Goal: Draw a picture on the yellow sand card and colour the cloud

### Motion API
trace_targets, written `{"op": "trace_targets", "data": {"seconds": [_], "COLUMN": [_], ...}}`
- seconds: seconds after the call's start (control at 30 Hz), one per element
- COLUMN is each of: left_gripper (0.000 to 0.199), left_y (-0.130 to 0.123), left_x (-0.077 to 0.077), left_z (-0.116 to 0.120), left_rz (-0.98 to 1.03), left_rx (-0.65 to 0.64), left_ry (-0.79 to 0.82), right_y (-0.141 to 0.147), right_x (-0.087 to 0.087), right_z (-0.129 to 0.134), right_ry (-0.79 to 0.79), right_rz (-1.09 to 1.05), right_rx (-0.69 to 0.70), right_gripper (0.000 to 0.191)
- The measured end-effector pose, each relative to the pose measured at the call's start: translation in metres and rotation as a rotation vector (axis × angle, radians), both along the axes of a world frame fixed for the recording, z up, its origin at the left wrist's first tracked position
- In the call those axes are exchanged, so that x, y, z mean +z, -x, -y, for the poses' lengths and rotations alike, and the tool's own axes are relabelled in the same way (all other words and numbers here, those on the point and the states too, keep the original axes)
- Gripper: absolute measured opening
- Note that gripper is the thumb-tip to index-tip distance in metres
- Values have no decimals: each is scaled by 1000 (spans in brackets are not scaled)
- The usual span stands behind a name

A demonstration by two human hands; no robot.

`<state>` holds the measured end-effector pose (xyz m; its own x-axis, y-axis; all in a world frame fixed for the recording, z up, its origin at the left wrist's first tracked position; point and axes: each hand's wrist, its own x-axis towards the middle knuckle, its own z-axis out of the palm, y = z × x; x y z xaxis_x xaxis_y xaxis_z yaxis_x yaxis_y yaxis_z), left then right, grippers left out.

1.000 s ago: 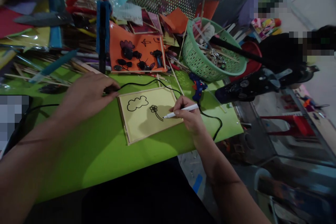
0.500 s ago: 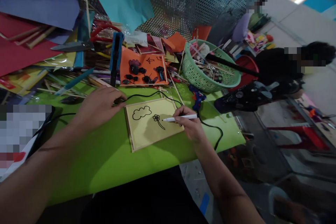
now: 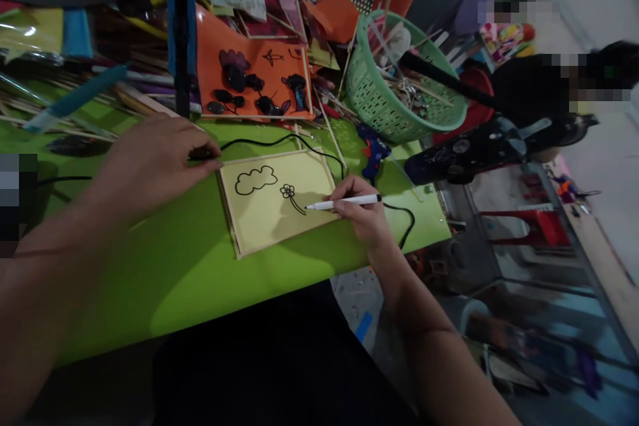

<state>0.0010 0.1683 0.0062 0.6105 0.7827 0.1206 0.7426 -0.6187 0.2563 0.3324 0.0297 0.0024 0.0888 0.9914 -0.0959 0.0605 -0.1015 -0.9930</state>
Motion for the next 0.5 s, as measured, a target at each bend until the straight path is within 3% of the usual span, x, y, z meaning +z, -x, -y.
{"op": "trace_targets", "data": {"seconds": [0.5], "left_gripper": [57], "left_y": [0], "left_x": [0], "left_z": [4], "left_rz": [16], "left_rx": [78], "left_ry": [3], "right_y": [1], "right_x": [0], "right_z": [4], "right_ry": [-57], "right_rz": [114], "right_rx": [44], "right_gripper": [27]}}
